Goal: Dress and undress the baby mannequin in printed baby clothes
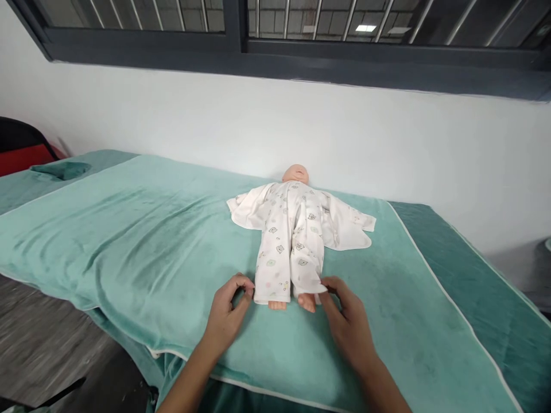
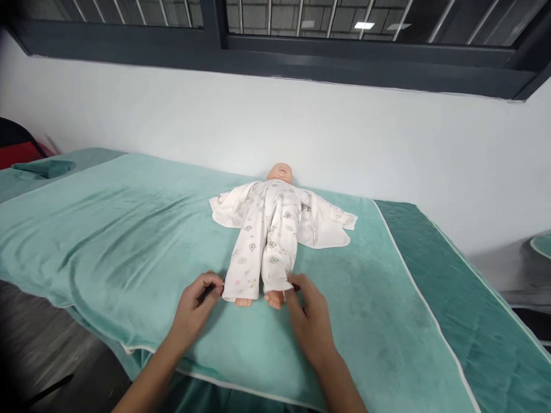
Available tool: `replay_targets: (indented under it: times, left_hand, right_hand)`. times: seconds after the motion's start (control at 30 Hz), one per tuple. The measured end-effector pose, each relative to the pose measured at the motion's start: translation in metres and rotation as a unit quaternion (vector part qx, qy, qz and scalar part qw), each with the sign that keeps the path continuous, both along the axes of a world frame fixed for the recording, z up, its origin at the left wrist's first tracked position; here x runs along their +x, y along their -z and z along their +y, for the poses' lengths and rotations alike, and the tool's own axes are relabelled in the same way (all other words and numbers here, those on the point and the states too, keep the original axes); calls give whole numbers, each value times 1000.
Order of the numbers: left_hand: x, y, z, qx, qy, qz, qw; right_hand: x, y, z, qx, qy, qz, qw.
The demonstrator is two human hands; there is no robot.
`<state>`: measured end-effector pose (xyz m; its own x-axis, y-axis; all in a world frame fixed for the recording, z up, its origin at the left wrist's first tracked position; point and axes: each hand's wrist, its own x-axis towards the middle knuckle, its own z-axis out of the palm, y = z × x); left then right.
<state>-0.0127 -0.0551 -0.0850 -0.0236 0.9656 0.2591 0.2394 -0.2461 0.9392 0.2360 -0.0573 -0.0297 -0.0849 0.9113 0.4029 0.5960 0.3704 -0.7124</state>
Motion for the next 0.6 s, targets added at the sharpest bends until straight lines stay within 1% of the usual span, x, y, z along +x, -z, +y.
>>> replay_targets:
  times: [0.1, 0.17, 0.23, 0.3, 0.37, 0.47, 0.53, 0.6]
  left_hand:
    - [0, -1, 0, 0, -3, 1, 1000]
    - [0, 0, -1, -1, -4, 4, 1000]
    - [-1, 0, -2, -3, -2, 9, 1000]
    - [-1, 0, -2, -3, 2, 12, 1000]
    - [-1, -1, -2, 0, 11, 9, 1000]
    - [-2, -3, -1, 35, 40, 2, 999]
    - [-2, -4, 0, 68, 67, 11, 995]
    - [-2, -5, 0, 85, 84, 36, 992]
  right_hand:
    - [1, -25, -14, 73, -34, 2, 997]
    - [2, -32, -18, 104, -39, -31, 993]
    - [5, -29, -17, 103, -41, -89, 990]
    - [9, -20, -14, 80, -52, -153, 984]
    - [13, -12, -12, 57, -65, -195, 977]
    - [17, -12, -15, 62, -83, -194, 976]
    - [14, -18, -18, 93, -87, -170, 977]
    - [7, -23, -19, 123, -81, -154, 977]
